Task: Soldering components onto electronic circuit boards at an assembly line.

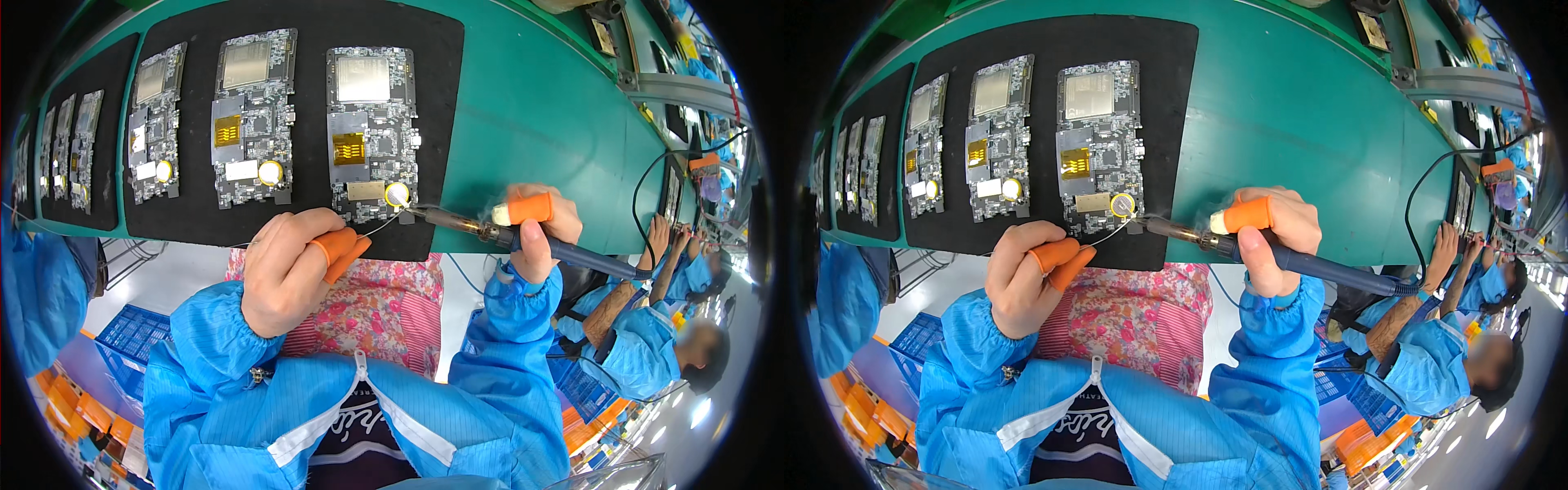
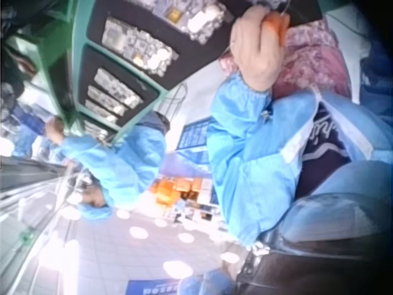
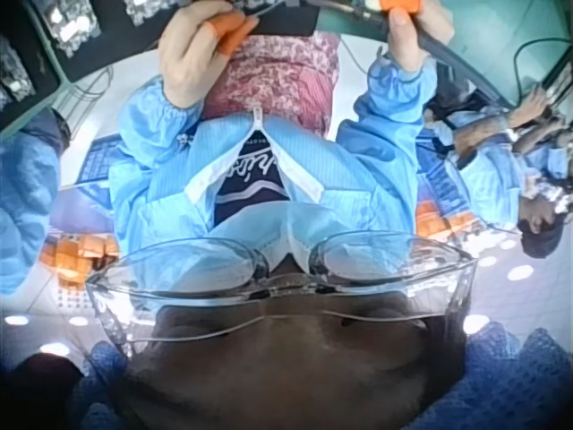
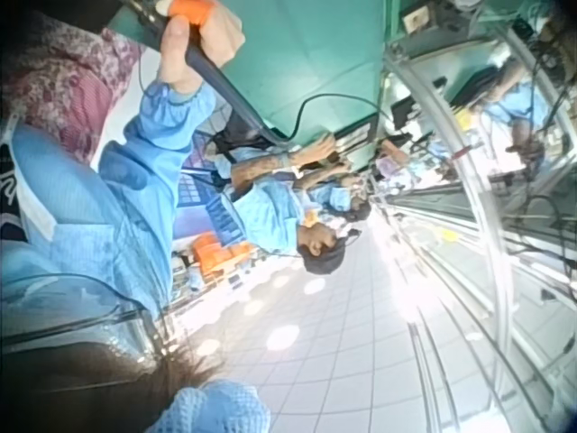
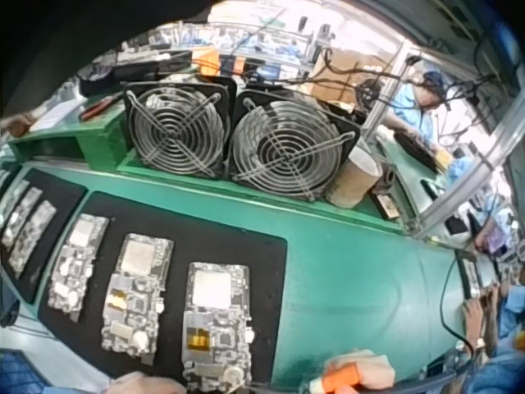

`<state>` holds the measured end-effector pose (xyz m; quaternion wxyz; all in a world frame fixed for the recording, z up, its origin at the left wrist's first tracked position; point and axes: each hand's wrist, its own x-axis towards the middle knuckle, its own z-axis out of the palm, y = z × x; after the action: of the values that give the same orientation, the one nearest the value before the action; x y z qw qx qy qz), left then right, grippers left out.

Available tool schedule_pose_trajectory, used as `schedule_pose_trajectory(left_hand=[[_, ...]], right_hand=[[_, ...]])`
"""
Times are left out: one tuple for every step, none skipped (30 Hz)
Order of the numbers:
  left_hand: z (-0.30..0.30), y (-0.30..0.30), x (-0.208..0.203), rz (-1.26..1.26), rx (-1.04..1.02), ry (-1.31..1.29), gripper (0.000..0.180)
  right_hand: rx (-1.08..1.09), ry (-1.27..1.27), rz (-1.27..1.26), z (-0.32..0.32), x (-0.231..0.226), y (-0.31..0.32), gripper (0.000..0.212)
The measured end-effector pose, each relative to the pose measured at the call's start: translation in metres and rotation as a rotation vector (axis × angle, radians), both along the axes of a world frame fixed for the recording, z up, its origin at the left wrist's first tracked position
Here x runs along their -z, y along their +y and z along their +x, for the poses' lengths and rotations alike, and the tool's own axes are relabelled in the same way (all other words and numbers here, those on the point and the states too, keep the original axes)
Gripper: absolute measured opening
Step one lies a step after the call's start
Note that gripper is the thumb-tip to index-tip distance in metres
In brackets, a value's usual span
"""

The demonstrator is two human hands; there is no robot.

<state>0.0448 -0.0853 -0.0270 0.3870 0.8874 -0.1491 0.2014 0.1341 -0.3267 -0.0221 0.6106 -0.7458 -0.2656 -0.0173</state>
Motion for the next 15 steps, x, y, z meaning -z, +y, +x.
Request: schedule_pose_trajectory(left_hand=[[0.0002, -0.0004, -0.0004, 0.011, 0.002, 0.013, 0.026], [0.0003, -0.0004, 0.0002, 0.012, 0.005, 0.014, 0.026], [0.0003, -0.0003, 0.0013, 0.012, 0.001, 0.013, 0.026], [0.0004, -0.0003, 0.002, 0.012, -0.002, 0.012, 0.025], [0.0006, -0.0005, 0.0019, 0.013, -0.001, 0.012, 0.025], [0.0008, -0.0007, 0.0017, 0.013, -0.001, 0.009, 0.025], [0.001, -0.0008, 0.0015, 0.013, -0.002, 0.006, 0.025], [0.0013, -0.0013, 0.0016, 0.014, -0.001, 0.007, 0.025], [0.002, -0.002, 0.0017, 0.015, 0.006, 0.008, 0.025], [0.0027, -0.0026, 0.0019, 0.017, 0.012, 0.009, 0.024], [0.0035, -0.003, 0.002, 0.019, 0.012, 0.01, 0.024], [0.0044, -0.0034, 0.0022, 0.045, 0.027, 0.005, 0.023], [0.0053, -0.0037, 0.0025, 0.071, 0.041, 0.0, 0.023], [0.0064, -0.0042, 0.0034, 0.071, 0.042, 0.0, 0.023], [0.0073, -0.0049, 0.0048, 0.086, 0.05, -0.01, 0.022]], right_hand=[[-0.021, -0.046, 0.0, 0.0026, 0.0009, 0.0014, 0.03], [-0.043, -0.092, 0.0, 0.0037, 0.0017, 0.0024, 0.028], [-0.04, -0.091, 0.001, 0.0033, 0.0022, 0.0026, 0.028], [-0.04, -0.079, 0.002, 0.0028, 0.0028, 0.0027, 0.027], [-0.041, -0.067, 0.003, 0.0026, 0.0027, 0.0026, 0.026], [-0.04, -0.067, 0.003, 0.0028, 0.0028, 0.0024, 0.026], [-0.041, -0.091, 0.002, 0.0033, 0.003, 0.0023, 0.025], [-0.043, -0.115, 0.0, 0.0034, 0.0034, 0.0022, 0.024], [-0.041, -0.115, 0.0, 0.0034, 0.0032, 0.0023, 0.024], [-0.05, -0.111, -0.002, 0.0034, 0.0027, 0.0028, 0.024], [-0.059, -0.108, -0.003, 0.0037, 0.0025, 0.0031, 0.023], [-0.059, -0.107, -0.002, 0.004, 0.003, 0.0031, 0.023], [-0.066, -0.113, 0.009, 0.0043, 0.0036, 0.0032, 0.022], [-0.072, -0.12, 0.018, 0.0046, 0.0038, 0.0033, 0.021], [-0.071, -0.12, 0.018, 0.0048, 0.0038, 0.0034, 0.021]])
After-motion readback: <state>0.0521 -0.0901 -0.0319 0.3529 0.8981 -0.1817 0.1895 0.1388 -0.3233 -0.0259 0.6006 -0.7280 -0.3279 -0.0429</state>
